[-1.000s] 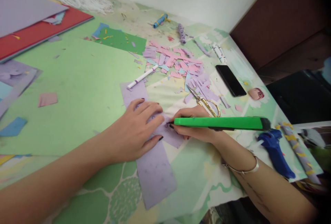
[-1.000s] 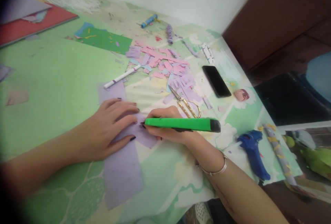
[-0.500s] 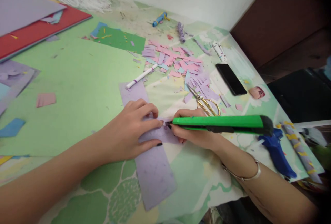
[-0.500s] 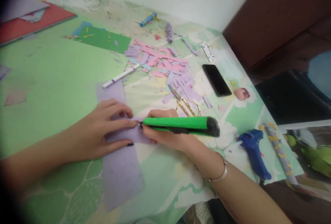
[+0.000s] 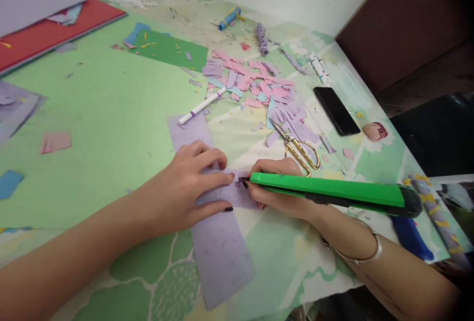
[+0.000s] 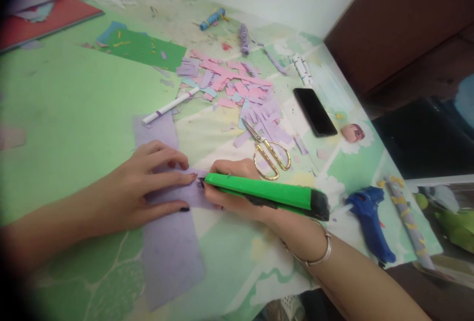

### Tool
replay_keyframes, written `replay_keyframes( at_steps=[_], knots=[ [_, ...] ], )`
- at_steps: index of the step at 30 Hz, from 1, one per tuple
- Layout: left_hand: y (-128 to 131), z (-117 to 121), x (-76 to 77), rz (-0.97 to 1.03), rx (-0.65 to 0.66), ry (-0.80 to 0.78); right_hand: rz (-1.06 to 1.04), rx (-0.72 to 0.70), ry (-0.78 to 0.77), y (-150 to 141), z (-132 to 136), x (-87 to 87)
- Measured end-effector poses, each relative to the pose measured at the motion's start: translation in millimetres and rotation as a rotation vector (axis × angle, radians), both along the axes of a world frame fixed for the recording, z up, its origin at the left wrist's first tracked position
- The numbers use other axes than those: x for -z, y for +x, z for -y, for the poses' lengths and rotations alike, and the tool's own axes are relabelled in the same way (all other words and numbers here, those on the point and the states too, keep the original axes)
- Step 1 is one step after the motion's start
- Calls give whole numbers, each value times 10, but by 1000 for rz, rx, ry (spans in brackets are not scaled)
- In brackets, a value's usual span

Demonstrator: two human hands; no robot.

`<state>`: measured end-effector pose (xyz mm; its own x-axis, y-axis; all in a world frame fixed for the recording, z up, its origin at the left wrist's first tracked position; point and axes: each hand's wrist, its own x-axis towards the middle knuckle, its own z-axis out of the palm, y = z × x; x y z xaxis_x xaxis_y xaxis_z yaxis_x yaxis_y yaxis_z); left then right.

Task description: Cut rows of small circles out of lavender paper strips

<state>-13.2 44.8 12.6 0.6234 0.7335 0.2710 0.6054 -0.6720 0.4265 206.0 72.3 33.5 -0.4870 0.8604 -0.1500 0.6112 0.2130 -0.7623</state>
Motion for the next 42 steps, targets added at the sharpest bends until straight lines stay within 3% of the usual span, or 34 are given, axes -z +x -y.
replay_keyframes(
  at_steps=[4,12,20,27,33,38,42],
  knots=[
    [31,5,-28,-28,-8,11,5,-9,3,-2,-25,-7],
    [82,93,-87,3,-155,-11,-146,-216,33,114,-110,-28],
    [46,92,-32,6,-26,16,-125,-197,-204,119,-218,-30],
    [88,131,-61,10,8,-17,-13,-141,1,56,-174,-31],
    [85,131,-59,5,2,-14,3,-135,20,38,-170,-36],
    [101,128,-50,-22,-4,14,82,-101,151,-7,-144,-51],
    [151,132,-58,-102,-96,132,14,-121,45,48,-134,-54]
  ],
)
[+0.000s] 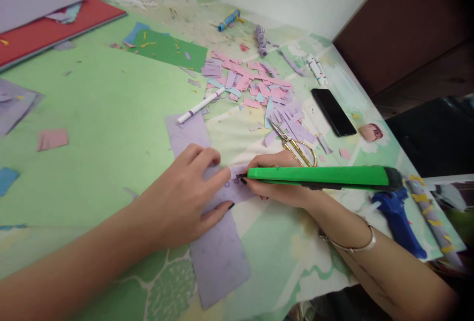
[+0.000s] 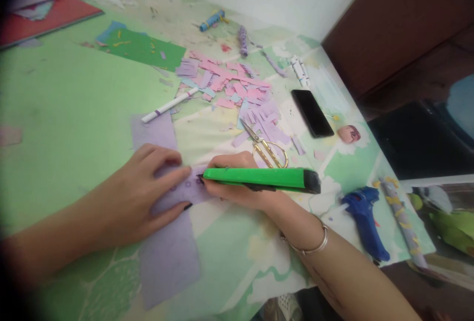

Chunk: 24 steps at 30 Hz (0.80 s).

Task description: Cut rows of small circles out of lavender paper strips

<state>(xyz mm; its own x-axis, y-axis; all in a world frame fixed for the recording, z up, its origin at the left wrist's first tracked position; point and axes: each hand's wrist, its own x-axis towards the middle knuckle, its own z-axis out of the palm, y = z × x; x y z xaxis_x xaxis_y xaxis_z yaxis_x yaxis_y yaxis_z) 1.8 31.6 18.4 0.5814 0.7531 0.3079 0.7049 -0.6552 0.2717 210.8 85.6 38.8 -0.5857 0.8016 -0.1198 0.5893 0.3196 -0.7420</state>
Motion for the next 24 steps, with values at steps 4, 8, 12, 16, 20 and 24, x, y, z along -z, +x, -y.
replay_keyframes(
  at_steps=[4,8,12,16,20,24],
  knots=[
    [46,26,-19,-49,-52,76,-73,-74,-100,82,-6,5],
    [33,71,-11,-6,-49,31,-109,-100,-65,100,-33,3],
    [-6,91,13,51,-16,20,-59,-136,-96,97,-75,-17],
    [-30,75,39,43,99,33,-76,-116,-164,96,-108,-7],
    [-47,60,53,16,114,-63,-56,-109,-149,73,-116,6],
    [-46,59,43,13,102,-128,-29,-125,25,53,-106,1]
  ],
)
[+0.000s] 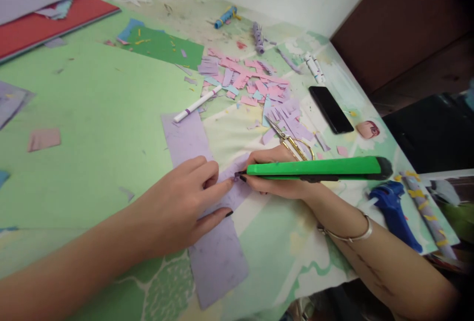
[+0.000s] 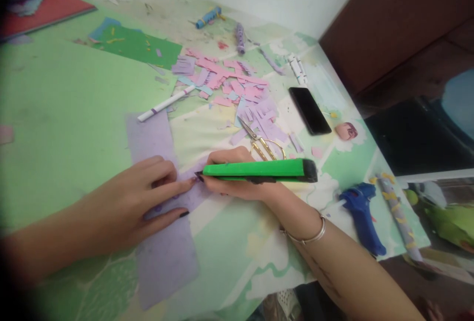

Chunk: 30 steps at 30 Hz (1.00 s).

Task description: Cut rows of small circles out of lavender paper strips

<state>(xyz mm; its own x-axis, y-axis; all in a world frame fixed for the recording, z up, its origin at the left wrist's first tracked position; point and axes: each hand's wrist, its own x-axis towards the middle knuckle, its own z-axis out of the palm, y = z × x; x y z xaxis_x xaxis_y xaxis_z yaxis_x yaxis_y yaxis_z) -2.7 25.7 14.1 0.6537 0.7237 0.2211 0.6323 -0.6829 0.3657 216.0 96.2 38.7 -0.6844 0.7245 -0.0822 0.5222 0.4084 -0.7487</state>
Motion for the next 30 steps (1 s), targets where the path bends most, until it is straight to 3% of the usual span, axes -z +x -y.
replay_keyframes(
  at_steps=[16,21,26,30],
  knots=[
    [20,7,27,32,8,-4,-48,-25,120,3,5,34],
    [23,-6,13,20,-23,109,-20,-32,115,32,-1,43],
    [-12,-22,32,60,-52,297,-100,-141,97,70,-7,71],
    [-33,4,33,187,-21,197,-70,-106,68,66,-21,58]
  ],
)
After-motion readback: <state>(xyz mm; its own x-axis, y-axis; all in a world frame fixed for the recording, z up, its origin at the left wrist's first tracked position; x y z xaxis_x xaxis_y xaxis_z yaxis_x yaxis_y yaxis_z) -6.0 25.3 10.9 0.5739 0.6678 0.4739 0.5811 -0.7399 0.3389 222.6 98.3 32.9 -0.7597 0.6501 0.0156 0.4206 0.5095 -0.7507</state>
